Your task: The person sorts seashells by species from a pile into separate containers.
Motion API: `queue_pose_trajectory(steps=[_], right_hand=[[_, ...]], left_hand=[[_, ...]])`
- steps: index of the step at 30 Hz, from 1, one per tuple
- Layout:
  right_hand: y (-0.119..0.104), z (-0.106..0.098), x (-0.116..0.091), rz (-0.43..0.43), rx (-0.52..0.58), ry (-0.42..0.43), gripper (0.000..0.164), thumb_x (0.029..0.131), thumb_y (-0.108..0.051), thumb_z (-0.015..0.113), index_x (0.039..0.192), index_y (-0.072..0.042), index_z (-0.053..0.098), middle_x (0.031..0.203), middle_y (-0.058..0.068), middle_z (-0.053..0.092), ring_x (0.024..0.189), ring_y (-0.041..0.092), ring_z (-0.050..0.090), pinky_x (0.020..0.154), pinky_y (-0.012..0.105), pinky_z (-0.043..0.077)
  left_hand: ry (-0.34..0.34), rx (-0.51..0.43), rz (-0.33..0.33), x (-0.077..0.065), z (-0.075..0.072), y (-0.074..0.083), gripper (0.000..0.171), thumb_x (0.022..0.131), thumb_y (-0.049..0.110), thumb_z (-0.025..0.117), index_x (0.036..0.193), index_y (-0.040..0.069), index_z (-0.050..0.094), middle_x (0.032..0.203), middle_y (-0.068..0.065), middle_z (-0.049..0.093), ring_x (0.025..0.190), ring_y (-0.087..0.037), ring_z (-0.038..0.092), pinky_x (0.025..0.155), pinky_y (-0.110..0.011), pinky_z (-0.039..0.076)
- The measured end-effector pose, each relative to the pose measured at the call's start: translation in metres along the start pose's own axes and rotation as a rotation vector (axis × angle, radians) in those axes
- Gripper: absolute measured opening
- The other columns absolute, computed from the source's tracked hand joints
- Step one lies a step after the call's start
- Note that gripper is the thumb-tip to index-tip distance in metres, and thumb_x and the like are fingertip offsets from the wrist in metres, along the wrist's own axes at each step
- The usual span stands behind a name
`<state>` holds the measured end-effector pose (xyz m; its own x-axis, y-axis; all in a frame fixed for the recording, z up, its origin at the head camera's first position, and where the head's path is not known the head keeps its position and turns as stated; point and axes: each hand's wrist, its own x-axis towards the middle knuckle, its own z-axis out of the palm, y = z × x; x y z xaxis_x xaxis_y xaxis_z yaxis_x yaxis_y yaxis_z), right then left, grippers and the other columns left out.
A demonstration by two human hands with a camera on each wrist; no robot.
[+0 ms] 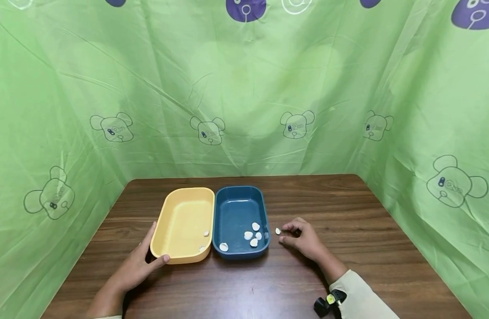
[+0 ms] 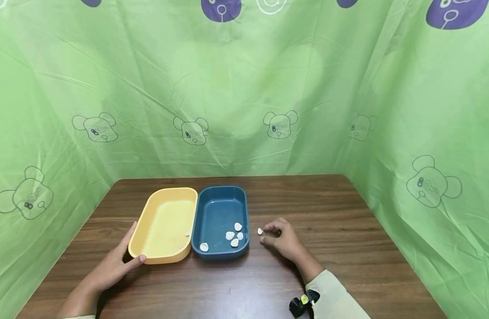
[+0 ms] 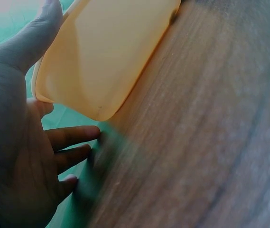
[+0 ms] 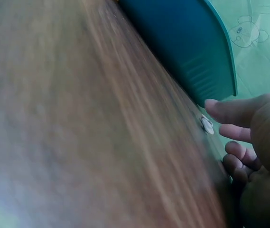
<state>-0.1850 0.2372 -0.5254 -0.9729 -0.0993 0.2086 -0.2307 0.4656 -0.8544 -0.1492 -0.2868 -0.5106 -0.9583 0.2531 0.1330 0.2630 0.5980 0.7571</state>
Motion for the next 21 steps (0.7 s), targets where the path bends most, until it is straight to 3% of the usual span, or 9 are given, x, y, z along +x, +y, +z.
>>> queue_pose_trajectory(steps=[14,21], right_hand=[[0.0011,-0.0076,-0.001,-0.032,-0.019,-0.046,0.027,0.073,-0.004,0.099,0.095,-0.004,0.085,0.103,0.012,0.069,0.097,0.02,0.06,0.081,0.026,0.051],[0.0021,-0.0056,-0.0006,-0.033,-0.03,-0.057,0.018,0.075,-0.003,0.098,0.088,-0.006,0.085,0.102,0.009,0.066,0.094,0.011,0.057,0.08,0.024,0.049]], left_hand=[[-0.005,0.0,-0.005,0.0019,-0.0002,0.0009,0.118,0.097,0.033,0.082,0.178,0.028,-0.004,0.179,-0.034,0.014,0.158,-0.061,0.021,0.117,-0.086,0.024],[0.008,0.01,0.0,-0.0006,0.0002,0.0009,0.118,0.097,0.033,0.082,0.178,0.03,-0.003,0.178,-0.035,0.018,0.157,-0.062,0.024,0.115,-0.086,0.026]])
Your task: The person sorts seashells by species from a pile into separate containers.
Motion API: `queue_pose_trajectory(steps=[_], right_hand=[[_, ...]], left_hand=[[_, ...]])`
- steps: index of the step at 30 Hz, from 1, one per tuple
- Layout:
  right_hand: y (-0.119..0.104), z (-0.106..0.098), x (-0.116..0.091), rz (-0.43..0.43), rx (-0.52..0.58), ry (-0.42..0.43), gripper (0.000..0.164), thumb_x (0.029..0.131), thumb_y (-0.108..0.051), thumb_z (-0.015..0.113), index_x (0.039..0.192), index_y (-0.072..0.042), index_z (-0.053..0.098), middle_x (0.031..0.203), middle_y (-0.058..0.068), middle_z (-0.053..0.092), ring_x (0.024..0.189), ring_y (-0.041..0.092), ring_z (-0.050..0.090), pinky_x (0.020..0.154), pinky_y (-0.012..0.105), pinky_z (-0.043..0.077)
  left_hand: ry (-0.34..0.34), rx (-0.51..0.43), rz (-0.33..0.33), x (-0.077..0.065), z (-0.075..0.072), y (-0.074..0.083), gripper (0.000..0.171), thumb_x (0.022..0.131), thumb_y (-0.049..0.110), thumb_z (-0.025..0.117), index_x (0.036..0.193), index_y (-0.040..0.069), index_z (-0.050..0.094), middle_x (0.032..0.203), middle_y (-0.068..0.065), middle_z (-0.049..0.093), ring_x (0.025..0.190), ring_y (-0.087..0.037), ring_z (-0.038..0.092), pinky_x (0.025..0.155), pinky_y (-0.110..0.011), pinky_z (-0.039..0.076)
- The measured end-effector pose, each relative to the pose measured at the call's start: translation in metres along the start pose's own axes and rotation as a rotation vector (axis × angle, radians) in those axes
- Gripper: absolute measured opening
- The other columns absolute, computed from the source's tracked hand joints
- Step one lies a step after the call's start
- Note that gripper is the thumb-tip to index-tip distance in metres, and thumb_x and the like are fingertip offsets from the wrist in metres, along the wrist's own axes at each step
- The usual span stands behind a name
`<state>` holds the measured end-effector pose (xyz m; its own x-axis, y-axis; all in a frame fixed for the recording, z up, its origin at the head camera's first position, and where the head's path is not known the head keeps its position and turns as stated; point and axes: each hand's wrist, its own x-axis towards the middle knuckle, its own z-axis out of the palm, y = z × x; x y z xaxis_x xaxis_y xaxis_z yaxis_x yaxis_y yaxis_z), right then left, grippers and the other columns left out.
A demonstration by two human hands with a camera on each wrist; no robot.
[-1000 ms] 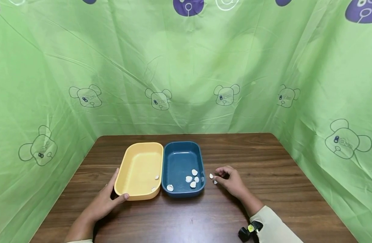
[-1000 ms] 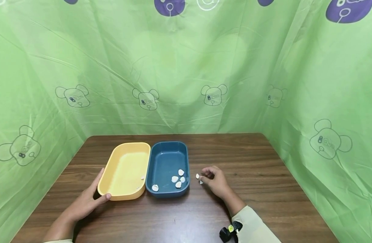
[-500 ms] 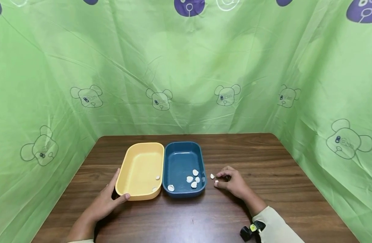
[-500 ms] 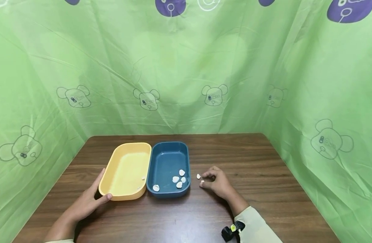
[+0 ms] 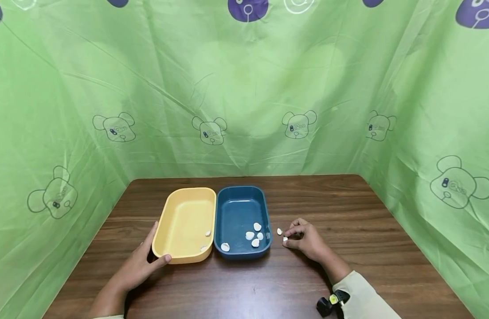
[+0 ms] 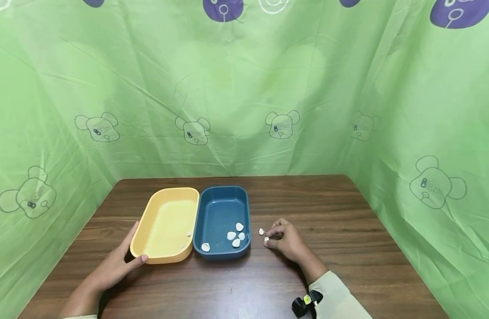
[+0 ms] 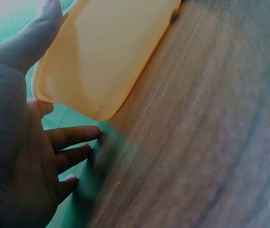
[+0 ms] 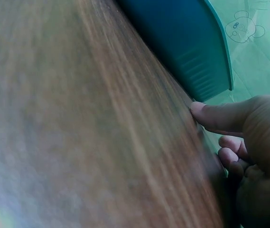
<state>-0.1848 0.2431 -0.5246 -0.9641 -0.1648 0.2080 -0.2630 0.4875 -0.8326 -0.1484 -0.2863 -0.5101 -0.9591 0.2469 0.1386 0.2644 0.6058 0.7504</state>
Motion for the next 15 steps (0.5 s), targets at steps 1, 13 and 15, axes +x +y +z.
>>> queue_pose_trajectory(steps=[1,13,15], right_hand=[[0.0002,0.0001,-0.0001,-0.003,-0.004,-0.001,0.017,0.076,-0.003,0.097,0.088,-0.006,0.085,0.102,0.009,0.066,0.094,0.009,0.057,0.08,0.023,0.049],[0.0009,0.0025,-0.0011,-0.025,-0.012,-0.001,0.01,0.082,-0.005,0.094,0.087,-0.008,0.085,0.1,0.007,0.066,0.093,0.006,0.054,0.08,0.023,0.047],[0.0011,0.0022,-0.0011,-0.036,-0.009,-0.004,0.011,0.082,-0.006,0.094,0.089,-0.008,0.086,0.1,0.008,0.067,0.093,0.007,0.055,0.08,0.023,0.047]], left_hand=[[0.002,0.002,0.001,-0.0002,0.0002,-0.0002,0.118,0.097,0.033,0.083,0.178,0.03,-0.002,0.177,-0.036,0.019,0.157,-0.062,0.024,0.115,-0.086,0.027],[0.009,0.008,0.004,-0.0003,0.0009,-0.0004,0.117,0.097,0.032,0.083,0.178,0.033,-0.002,0.177,-0.035,0.022,0.157,-0.061,0.027,0.114,-0.085,0.029],[0.008,0.008,0.004,-0.0008,0.001,-0.0003,0.117,0.097,0.032,0.083,0.178,0.033,-0.001,0.177,-0.035,0.022,0.157,-0.06,0.027,0.115,-0.083,0.028]])
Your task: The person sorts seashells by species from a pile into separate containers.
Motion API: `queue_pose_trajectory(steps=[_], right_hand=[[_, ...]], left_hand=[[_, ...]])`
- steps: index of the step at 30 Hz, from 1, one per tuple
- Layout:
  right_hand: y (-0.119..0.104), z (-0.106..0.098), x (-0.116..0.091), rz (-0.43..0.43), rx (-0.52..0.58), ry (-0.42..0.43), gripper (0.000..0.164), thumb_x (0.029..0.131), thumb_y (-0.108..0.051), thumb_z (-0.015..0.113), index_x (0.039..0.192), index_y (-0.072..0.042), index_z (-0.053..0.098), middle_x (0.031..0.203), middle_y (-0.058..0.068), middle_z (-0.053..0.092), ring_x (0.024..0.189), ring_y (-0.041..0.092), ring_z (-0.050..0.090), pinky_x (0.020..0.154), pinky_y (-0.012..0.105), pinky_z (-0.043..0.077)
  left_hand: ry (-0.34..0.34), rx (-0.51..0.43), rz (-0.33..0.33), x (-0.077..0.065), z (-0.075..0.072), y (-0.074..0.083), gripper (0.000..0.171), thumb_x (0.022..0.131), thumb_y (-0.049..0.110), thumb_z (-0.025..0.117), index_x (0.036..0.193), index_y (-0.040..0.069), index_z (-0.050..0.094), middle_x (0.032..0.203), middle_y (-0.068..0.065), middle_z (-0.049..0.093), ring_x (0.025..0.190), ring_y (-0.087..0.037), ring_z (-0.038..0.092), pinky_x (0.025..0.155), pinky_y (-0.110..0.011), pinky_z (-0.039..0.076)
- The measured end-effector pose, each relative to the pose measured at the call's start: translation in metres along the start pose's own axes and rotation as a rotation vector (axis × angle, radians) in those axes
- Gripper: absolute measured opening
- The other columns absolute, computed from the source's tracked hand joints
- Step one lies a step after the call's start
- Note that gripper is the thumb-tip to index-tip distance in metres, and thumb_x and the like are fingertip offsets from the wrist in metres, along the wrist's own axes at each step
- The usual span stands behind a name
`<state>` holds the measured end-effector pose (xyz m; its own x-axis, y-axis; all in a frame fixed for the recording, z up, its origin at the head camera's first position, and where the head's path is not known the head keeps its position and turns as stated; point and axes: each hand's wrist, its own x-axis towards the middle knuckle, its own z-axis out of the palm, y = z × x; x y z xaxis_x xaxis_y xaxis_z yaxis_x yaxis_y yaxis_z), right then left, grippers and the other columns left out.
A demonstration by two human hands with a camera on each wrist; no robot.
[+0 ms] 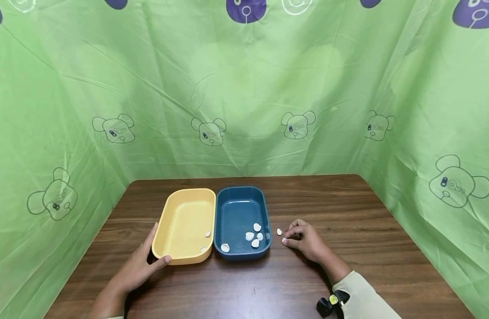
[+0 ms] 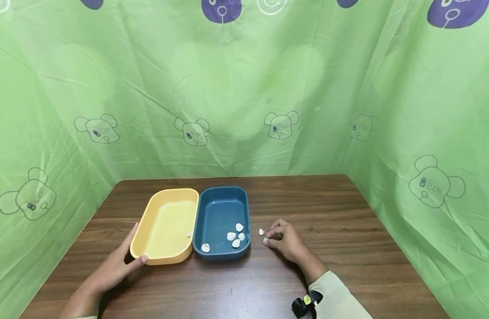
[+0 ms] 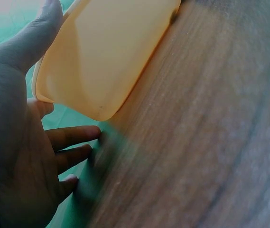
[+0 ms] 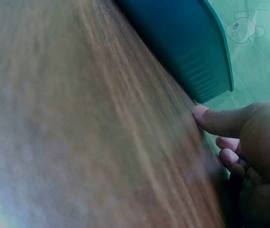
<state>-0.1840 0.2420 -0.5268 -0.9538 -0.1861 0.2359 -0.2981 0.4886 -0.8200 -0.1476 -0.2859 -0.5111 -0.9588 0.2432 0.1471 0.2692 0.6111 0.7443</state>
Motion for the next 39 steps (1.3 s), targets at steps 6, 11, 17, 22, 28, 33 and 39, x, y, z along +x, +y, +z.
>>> queue_pose_trajectory(steps=[6,11,17,22,28,33,39], right_hand=[[0.0009,-0.0014,0.0012,-0.044,0.009,-0.015,0.017,0.079,-0.004,0.095,0.094,-0.007,0.086,0.101,0.011,0.069,0.098,0.01,0.059,0.086,0.021,0.049],[-0.0006,-0.0012,0.0021,-0.044,-0.009,-0.042,0.015,0.08,-0.002,0.094,0.091,-0.007,0.085,0.101,0.009,0.068,0.099,0.007,0.058,0.089,0.019,0.048],[-0.0017,-0.0005,0.0029,-0.022,-0.031,-0.038,0.015,0.079,-0.001,0.094,0.088,-0.007,0.083,0.101,0.008,0.068,0.097,0.008,0.058,0.087,0.021,0.047],[-0.0025,-0.0005,0.0032,-0.033,-0.024,-0.028,0.016,0.078,-0.001,0.095,0.087,-0.005,0.082,0.099,0.011,0.067,0.095,0.013,0.059,0.084,0.023,0.047],[-0.0054,-0.0011,0.0027,-0.008,0.001,-0.031,0.015,0.077,0.0,0.095,0.086,-0.004,0.083,0.099,0.013,0.067,0.094,0.014,0.06,0.084,0.023,0.048],[-0.0034,-0.0011,0.002,0.008,-0.023,-0.027,0.015,0.077,0.0,0.094,0.084,-0.006,0.082,0.099,0.01,0.067,0.094,0.008,0.058,0.085,0.022,0.047],[-0.0031,-0.0026,0.0003,0.033,-0.001,-0.015,0.016,0.078,-0.004,0.095,0.083,-0.008,0.081,0.101,0.008,0.069,0.096,0.009,0.06,0.087,0.023,0.049]], left_hand=[[-0.002,-0.008,0.002,-0.0014,0.0001,0.0012,0.116,0.097,0.03,0.083,0.178,0.032,-0.001,0.177,-0.035,0.021,0.157,-0.061,0.027,0.115,-0.083,0.029],[-0.001,0.002,0.012,-0.0024,0.0,0.0015,0.117,0.096,0.028,0.083,0.178,0.028,-0.001,0.176,-0.036,0.024,0.154,-0.063,0.031,0.112,-0.084,0.032],[0.006,0.005,0.024,-0.0015,0.0005,0.0006,0.118,0.095,0.025,0.084,0.178,0.028,0.0,0.174,-0.037,0.027,0.154,-0.061,0.033,0.112,-0.084,0.034],[0.001,0.007,0.013,-0.0012,0.0005,0.0009,0.119,0.095,0.026,0.084,0.178,0.029,0.0,0.175,-0.036,0.026,0.155,-0.062,0.032,0.112,-0.084,0.033],[-0.007,0.004,0.003,-0.0012,-0.0001,0.0014,0.119,0.095,0.026,0.084,0.178,0.028,-0.001,0.176,-0.036,0.024,0.156,-0.062,0.03,0.113,-0.084,0.032],[-0.011,0.009,-0.003,-0.0011,-0.0003,0.0015,0.119,0.096,0.028,0.084,0.178,0.027,-0.002,0.176,-0.037,0.023,0.155,-0.063,0.03,0.113,-0.085,0.032],[-0.014,0.014,-0.016,0.0002,-0.0006,0.0018,0.118,0.096,0.031,0.083,0.178,0.029,-0.002,0.177,-0.035,0.022,0.156,-0.063,0.029,0.113,-0.085,0.031]])
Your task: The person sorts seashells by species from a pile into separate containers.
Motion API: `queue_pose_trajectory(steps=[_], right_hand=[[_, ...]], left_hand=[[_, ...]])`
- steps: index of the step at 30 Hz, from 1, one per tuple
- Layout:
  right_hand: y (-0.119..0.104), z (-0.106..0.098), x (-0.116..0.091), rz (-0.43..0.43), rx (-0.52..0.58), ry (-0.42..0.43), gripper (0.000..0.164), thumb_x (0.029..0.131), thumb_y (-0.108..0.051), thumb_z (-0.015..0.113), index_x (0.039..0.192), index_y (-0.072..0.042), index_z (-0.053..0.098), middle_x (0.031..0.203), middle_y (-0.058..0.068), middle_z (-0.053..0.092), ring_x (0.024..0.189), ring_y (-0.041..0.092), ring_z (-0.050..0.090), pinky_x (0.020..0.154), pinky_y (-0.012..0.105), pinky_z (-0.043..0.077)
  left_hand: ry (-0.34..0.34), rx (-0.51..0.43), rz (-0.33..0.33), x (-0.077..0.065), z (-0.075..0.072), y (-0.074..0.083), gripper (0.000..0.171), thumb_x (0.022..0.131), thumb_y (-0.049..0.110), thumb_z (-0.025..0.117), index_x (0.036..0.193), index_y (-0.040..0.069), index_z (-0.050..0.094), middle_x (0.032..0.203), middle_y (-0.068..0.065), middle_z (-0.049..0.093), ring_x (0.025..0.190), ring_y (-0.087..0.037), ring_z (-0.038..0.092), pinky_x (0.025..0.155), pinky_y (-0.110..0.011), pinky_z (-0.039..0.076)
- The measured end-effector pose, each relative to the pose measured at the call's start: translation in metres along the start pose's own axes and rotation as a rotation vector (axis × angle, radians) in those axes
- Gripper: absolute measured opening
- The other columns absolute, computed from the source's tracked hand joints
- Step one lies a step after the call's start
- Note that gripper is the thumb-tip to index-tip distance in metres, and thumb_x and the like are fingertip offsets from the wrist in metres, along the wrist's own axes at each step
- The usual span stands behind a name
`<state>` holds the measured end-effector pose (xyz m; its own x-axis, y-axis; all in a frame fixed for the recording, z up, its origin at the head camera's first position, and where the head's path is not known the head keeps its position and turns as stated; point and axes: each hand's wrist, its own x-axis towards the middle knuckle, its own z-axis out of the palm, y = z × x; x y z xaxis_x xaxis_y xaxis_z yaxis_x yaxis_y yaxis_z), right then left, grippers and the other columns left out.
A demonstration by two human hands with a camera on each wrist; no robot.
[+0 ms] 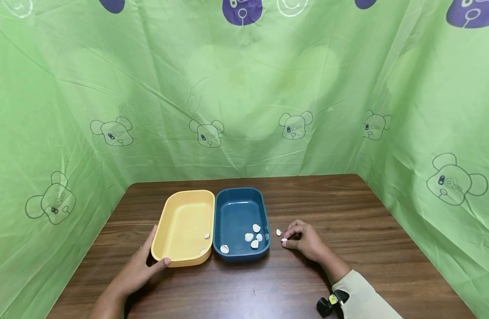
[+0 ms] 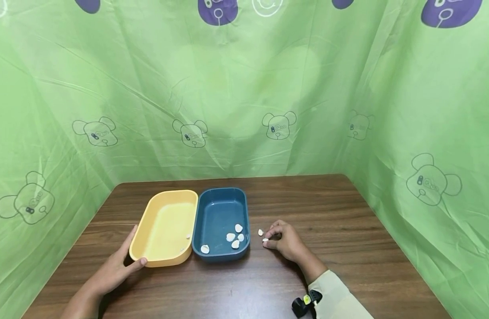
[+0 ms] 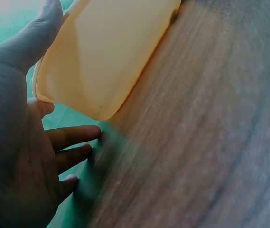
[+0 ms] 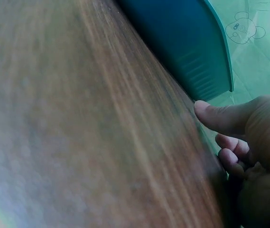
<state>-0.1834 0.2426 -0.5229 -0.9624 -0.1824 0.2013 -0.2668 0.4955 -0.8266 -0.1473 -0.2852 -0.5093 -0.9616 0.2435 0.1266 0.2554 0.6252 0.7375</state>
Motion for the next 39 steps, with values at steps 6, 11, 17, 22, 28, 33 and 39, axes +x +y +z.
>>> queue_pose_trajectory(steps=[6,11,17,22,28,33,39], right_hand=[[-0.003,0.0,-0.001,0.021,0.025,0.0,0.015,0.08,-0.005,0.095,0.083,-0.007,0.08,0.103,0.012,0.07,0.096,0.012,0.061,0.085,0.023,0.049],[-0.009,-0.002,0.001,0.079,0.027,0.013,0.013,0.081,-0.004,0.094,0.082,-0.006,0.081,0.104,0.011,0.071,0.096,0.012,0.06,0.084,0.022,0.049],[-0.016,-0.005,0.003,0.111,0.028,0.049,0.013,0.08,-0.002,0.094,0.081,-0.005,0.081,0.102,0.011,0.071,0.098,0.013,0.06,0.083,0.022,0.049],[-0.022,-0.006,0.006,0.093,0.023,0.095,0.014,0.079,-0.001,0.094,0.08,-0.003,0.081,0.1,0.012,0.072,0.098,0.014,0.062,0.086,0.023,0.05],[-0.032,-0.007,0.012,0.106,-0.029,0.121,0.012,0.081,-0.002,0.093,0.081,-0.004,0.081,0.102,0.011,0.073,0.101,0.016,0.063,0.091,0.026,0.052],[-0.044,-0.008,0.019,0.108,-0.047,0.172,0.011,0.081,-0.001,0.092,0.081,-0.002,0.081,0.102,0.013,0.073,0.101,0.018,0.064,0.091,0.031,0.054],[-0.061,-0.008,0.033,0.136,-0.03,0.251,0.009,0.083,-0.001,0.091,0.082,0.001,0.082,0.104,0.016,0.073,0.097,0.021,0.065,0.078,0.018,0.049]], left_hand=[[0.006,0.004,0.015,-0.001,0.0,0.0,0.118,0.096,0.032,0.083,0.178,0.028,-0.001,0.176,-0.036,0.024,0.155,-0.063,0.03,0.112,-0.085,0.031],[0.011,0.013,0.004,-0.001,-0.001,0.001,0.117,0.097,0.034,0.082,0.178,0.028,-0.001,0.175,-0.036,0.025,0.156,-0.062,0.029,0.113,-0.085,0.031],[0.006,0.012,-0.007,-0.001,0.0,0.0,0.117,0.097,0.036,0.081,0.178,0.028,-0.003,0.177,-0.035,0.022,0.157,-0.063,0.027,0.115,-0.086,0.029],[0.002,-0.011,0.005,0.0,-0.001,-0.001,0.116,0.098,0.035,0.081,0.178,0.028,-0.002,0.178,-0.034,0.018,0.158,-0.064,0.025,0.115,-0.086,0.026],[-0.004,-0.007,-0.01,-0.001,-0.002,-0.001,0.117,0.098,0.036,0.081,0.178,0.027,-0.003,0.18,-0.032,0.014,0.159,-0.063,0.022,0.117,-0.086,0.026],[0.003,0.01,-0.005,-0.001,-0.003,0.0,0.116,0.097,0.037,0.081,0.178,0.024,-0.002,0.179,-0.033,0.017,0.159,-0.063,0.025,0.117,-0.084,0.028],[0.019,0.01,0.014,-0.002,-0.003,0.0,0.116,0.096,0.034,0.082,0.178,0.022,0.001,0.178,-0.033,0.021,0.158,-0.062,0.028,0.117,-0.083,0.029]])
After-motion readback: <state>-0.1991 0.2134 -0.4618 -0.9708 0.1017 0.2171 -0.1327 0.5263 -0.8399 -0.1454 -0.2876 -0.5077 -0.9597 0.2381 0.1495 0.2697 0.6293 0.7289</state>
